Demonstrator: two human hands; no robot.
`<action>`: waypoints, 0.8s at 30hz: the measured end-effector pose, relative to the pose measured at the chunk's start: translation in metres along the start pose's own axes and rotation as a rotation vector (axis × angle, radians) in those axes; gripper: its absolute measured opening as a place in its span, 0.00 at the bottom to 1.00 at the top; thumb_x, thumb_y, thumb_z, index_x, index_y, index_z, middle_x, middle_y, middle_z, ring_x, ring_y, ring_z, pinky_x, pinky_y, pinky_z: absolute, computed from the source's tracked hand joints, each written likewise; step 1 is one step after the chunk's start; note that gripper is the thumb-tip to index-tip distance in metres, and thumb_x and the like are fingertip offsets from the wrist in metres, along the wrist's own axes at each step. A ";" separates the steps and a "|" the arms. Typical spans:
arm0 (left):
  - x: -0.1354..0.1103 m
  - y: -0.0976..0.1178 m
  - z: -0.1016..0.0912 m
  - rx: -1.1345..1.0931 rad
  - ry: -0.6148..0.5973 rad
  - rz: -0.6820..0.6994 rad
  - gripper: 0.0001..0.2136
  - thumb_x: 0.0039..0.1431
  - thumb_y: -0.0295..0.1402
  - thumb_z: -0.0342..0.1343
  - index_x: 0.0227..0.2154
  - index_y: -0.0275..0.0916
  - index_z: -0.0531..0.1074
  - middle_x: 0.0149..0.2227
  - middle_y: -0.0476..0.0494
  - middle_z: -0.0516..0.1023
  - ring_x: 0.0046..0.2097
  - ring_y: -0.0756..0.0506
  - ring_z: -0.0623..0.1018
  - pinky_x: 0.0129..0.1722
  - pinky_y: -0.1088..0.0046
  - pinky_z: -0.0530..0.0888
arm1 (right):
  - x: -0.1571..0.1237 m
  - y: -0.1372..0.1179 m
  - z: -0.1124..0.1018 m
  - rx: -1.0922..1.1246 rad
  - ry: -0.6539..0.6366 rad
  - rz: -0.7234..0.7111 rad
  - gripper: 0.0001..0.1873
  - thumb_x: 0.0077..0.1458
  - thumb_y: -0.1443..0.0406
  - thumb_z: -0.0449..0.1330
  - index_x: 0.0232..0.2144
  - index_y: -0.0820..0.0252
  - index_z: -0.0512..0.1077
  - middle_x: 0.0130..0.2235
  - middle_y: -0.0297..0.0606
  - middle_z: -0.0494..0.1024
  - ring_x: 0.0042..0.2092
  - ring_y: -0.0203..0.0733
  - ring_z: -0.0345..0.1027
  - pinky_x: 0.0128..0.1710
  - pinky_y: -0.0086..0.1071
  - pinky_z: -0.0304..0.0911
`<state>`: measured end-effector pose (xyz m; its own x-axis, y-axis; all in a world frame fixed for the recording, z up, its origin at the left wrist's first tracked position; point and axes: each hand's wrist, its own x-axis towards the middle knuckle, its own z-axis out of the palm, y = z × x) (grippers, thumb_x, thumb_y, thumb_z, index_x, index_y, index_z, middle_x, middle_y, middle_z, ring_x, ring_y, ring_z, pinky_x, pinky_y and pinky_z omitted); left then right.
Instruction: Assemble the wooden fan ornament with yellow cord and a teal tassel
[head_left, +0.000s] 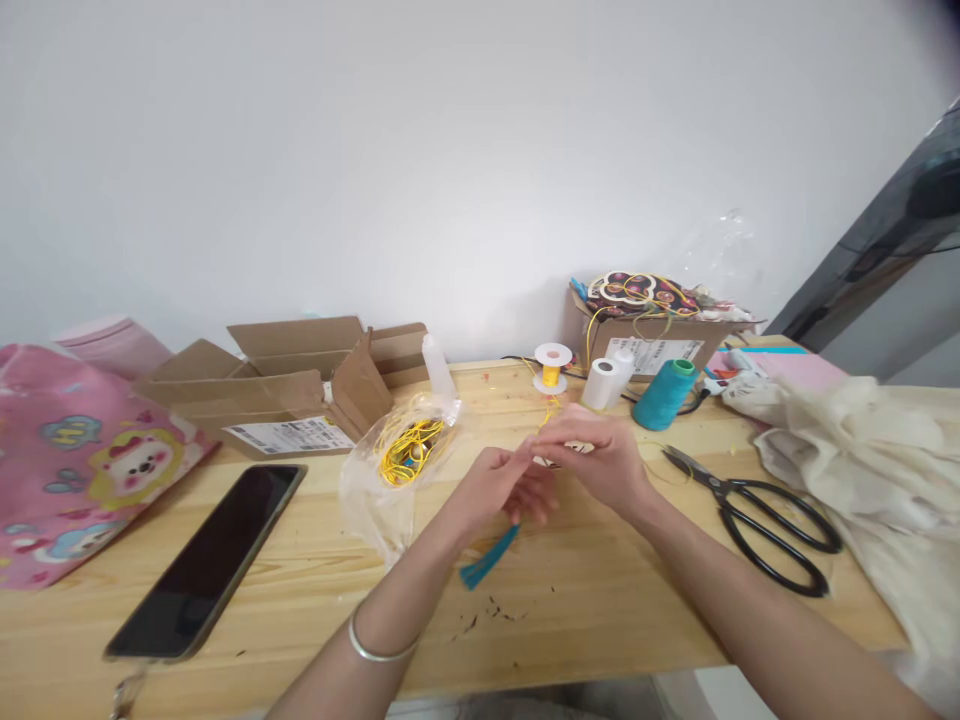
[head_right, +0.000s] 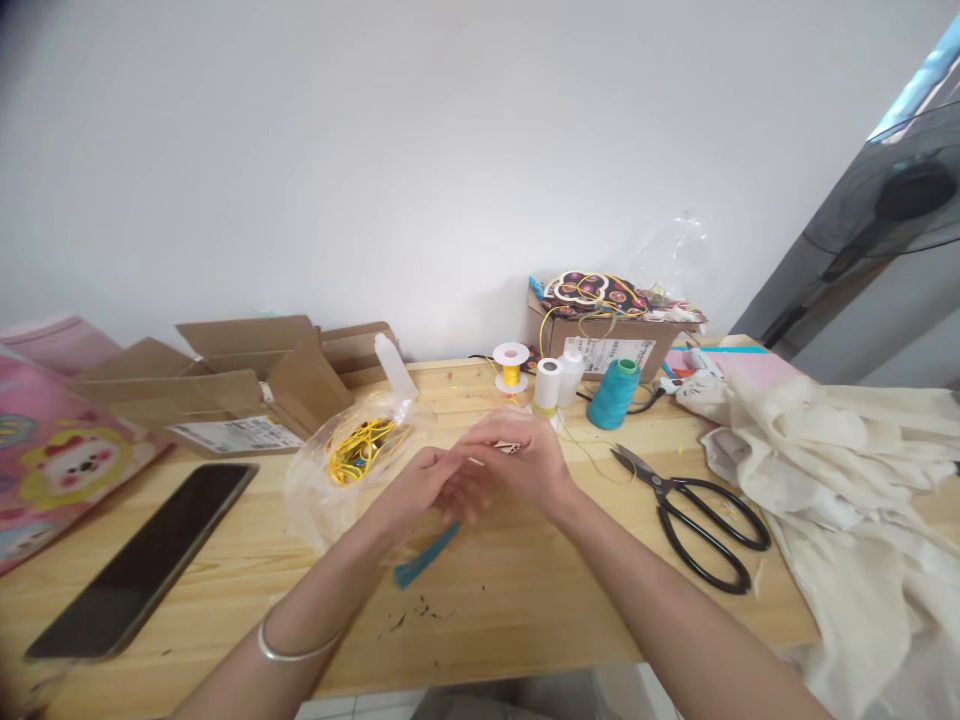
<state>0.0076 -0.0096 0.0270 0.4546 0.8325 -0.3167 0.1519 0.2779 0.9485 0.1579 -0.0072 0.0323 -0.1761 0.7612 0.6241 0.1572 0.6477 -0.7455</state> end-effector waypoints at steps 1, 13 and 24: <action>0.001 -0.001 0.001 -0.065 -0.024 -0.015 0.19 0.49 0.45 0.48 0.25 0.33 0.73 0.21 0.43 0.75 0.21 0.51 0.72 0.16 0.80 0.60 | -0.001 0.000 0.002 -0.010 -0.046 -0.061 0.04 0.44 0.70 0.60 0.25 0.57 0.75 0.25 0.35 0.76 0.28 0.35 0.67 0.29 0.30 0.62; 0.007 -0.010 -0.016 -0.211 0.113 0.001 0.07 0.38 0.29 0.61 0.24 0.32 0.75 0.23 0.47 0.76 0.25 0.53 0.71 0.28 0.78 0.68 | -0.006 0.013 0.003 -0.196 -0.493 -0.174 0.05 0.49 0.66 0.56 0.27 0.59 0.73 0.27 0.35 0.76 0.30 0.34 0.67 0.33 0.30 0.60; 0.011 -0.012 -0.020 -0.524 0.016 0.011 0.06 0.44 0.26 0.58 0.28 0.31 0.72 0.27 0.44 0.76 0.28 0.52 0.74 0.29 0.79 0.70 | -0.008 0.023 0.009 -0.146 -0.388 -0.137 0.06 0.48 0.64 0.57 0.27 0.56 0.74 0.31 0.38 0.76 0.33 0.37 0.67 0.35 0.33 0.63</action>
<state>-0.0072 0.0057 0.0119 0.4398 0.8426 -0.3107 -0.3139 0.4684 0.8259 0.1538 0.0015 0.0076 -0.5529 0.6170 0.5600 0.2376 0.7609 -0.6038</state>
